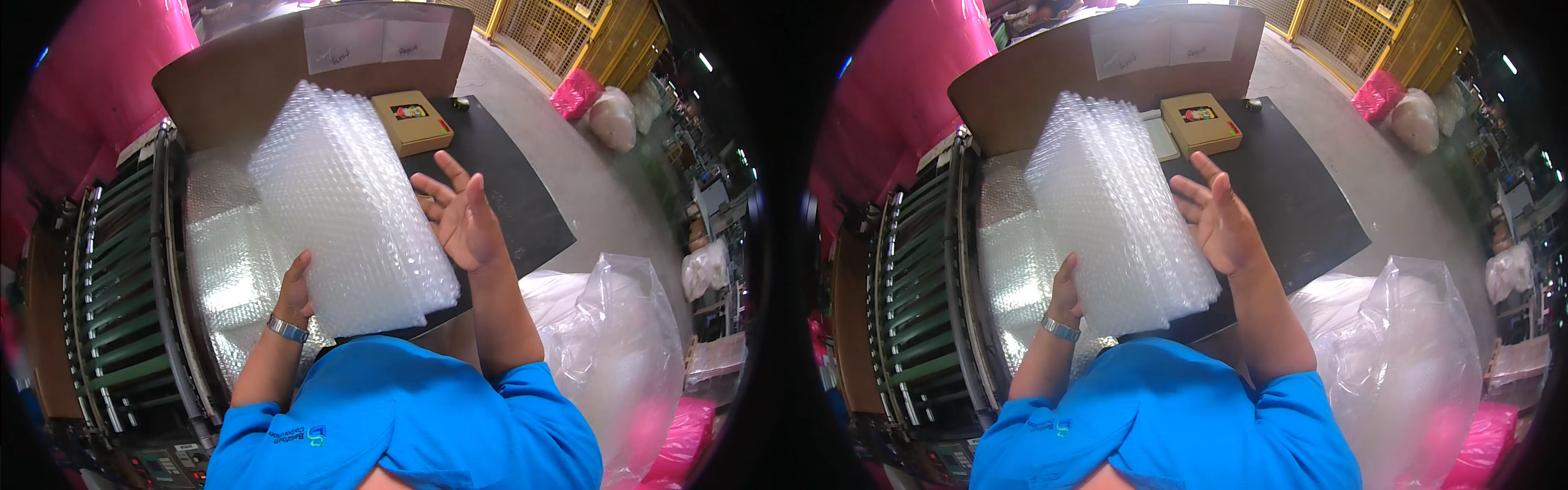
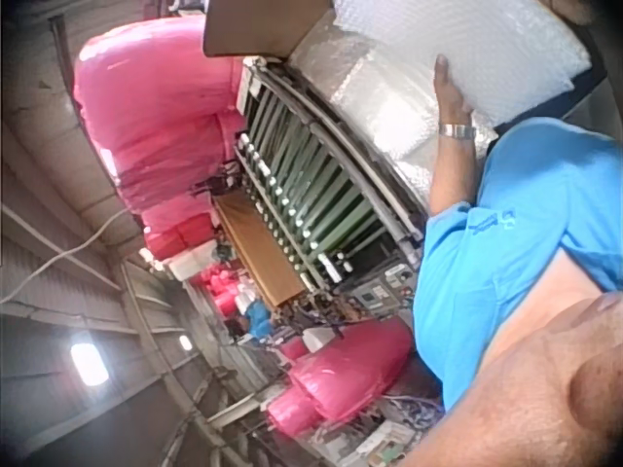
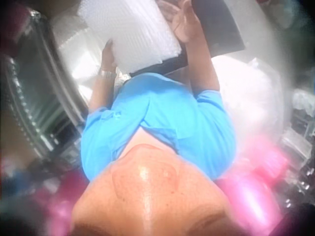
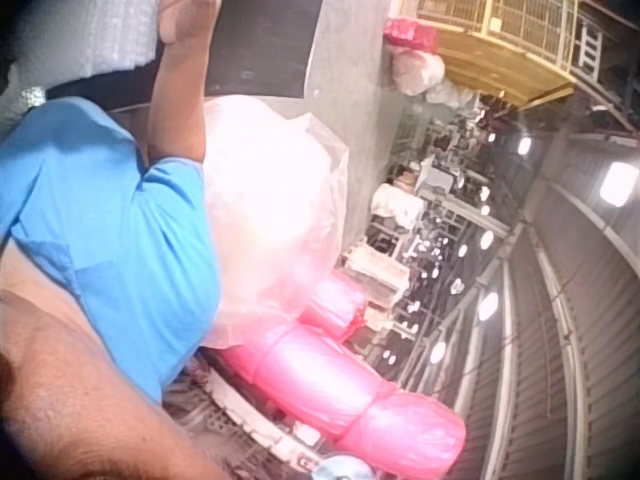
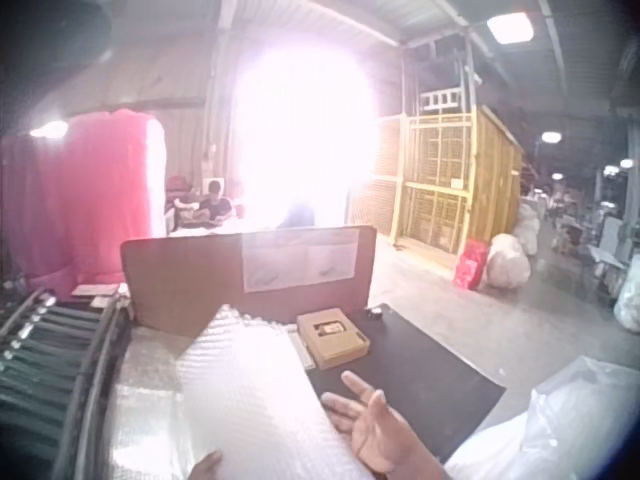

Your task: The person repeatedly picks up sheets of bubble wrap from a table, unfolds them, and places them into a large clear plastic bag. The person handles the bubble wrap one sheet at a time, folding and unfolding the material before bagging it.

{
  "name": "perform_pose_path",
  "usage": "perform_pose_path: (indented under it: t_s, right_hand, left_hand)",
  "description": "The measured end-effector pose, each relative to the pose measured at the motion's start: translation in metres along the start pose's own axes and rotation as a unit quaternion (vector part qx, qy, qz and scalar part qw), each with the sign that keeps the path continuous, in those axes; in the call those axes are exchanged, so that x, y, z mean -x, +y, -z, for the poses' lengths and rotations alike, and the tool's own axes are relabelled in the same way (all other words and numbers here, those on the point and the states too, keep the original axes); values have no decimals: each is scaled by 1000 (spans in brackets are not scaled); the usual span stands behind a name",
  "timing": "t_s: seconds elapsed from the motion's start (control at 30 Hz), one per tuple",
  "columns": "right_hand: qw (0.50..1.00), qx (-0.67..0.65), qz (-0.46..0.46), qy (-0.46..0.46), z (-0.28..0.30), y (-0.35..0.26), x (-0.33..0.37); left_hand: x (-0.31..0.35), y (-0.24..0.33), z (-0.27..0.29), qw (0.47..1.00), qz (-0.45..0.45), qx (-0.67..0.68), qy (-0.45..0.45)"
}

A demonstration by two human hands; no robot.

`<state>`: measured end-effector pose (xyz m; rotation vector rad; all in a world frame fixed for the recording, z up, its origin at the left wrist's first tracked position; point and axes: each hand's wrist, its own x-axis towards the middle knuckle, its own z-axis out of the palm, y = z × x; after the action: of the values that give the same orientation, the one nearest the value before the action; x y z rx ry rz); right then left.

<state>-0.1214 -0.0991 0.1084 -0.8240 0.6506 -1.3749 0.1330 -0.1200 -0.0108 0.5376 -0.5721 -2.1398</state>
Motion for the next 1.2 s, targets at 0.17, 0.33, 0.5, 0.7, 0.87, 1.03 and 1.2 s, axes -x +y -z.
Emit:
perform_pose_path:
  t_s: [0.17,0.33,0.5,0.7,0.87,1.03,1.2]
  right_hand:
    - [992,33,33,120,21,-8,4]
    - [991,28,24,131,27,-4,16]
    - [988,112,34,97,23,-9,25]
    - [881,453,119,70,-11,-5,33]
    - [949,251,124,147,-9,5,38]
    - [964,161,146,154,7,-23,50]
    - [901,402,129,97,-11,-11,55]
  left_hand:
    - [7,4,-15,988,-34,150,-11]
    - [10,6,-21,986,-51,156,-33]
    - [10,2,-16,991,-69,114,-11]
    - [16,4,-22,995,-81,66,-5]
    - [20,3,-12,995,-81,62,-13]
    - [18,1,-12,995,-91,45,-13]
    - [19,-1,-11,995,-89,21,-34]
